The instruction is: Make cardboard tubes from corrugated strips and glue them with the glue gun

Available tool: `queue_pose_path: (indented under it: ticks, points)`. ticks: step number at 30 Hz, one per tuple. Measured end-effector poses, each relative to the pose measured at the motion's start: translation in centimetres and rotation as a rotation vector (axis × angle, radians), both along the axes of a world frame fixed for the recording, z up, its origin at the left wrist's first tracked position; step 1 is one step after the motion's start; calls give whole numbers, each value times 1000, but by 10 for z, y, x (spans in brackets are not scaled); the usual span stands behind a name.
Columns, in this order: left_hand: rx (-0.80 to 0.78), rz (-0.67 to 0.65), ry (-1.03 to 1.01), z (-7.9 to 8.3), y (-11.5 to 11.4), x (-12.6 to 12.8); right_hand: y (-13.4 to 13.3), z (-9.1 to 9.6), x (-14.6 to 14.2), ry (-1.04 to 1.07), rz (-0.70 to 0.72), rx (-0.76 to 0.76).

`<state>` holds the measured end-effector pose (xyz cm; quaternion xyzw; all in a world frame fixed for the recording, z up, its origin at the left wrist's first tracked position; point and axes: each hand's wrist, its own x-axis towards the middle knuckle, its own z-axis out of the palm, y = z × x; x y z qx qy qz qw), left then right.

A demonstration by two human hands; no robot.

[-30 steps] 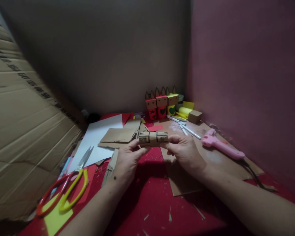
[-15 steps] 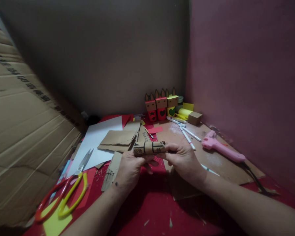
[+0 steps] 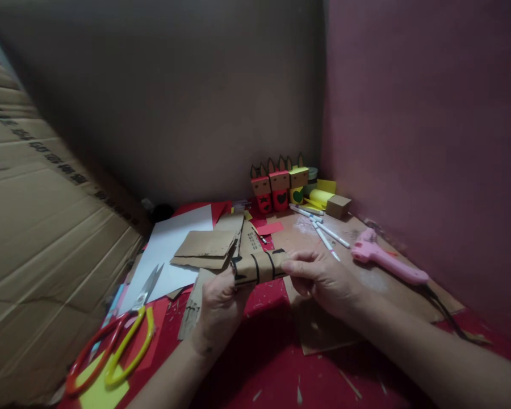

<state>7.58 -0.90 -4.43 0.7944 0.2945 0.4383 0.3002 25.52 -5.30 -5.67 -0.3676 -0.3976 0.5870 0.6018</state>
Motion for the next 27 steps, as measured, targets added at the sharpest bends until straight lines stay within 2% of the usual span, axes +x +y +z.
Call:
queue_pose_path:
  ticks: [4, 8, 12, 16, 23, 27]
  points:
    - [-26, -14, 43, 3, -3, 2, -1, -1, 0, 7, -19, -13]
    - [-98, 31, -30, 3, -4, 4, -3, 0, -1, -39, 73, -21]
    - [-305, -19, -68, 3, -3, 10, -3, 1, -6, -180, 38, 10]
    - [-480, -76, -126, 4, -4, 14, 0, -3, -7, -141, -37, 4]
    - [-360, 38, -129, 6, -4, 12, 5, -6, -1, -38, -90, -110]
    - [-403, 39, -137, 2, 1, 8, 6, -7, -2, -59, -63, -116]
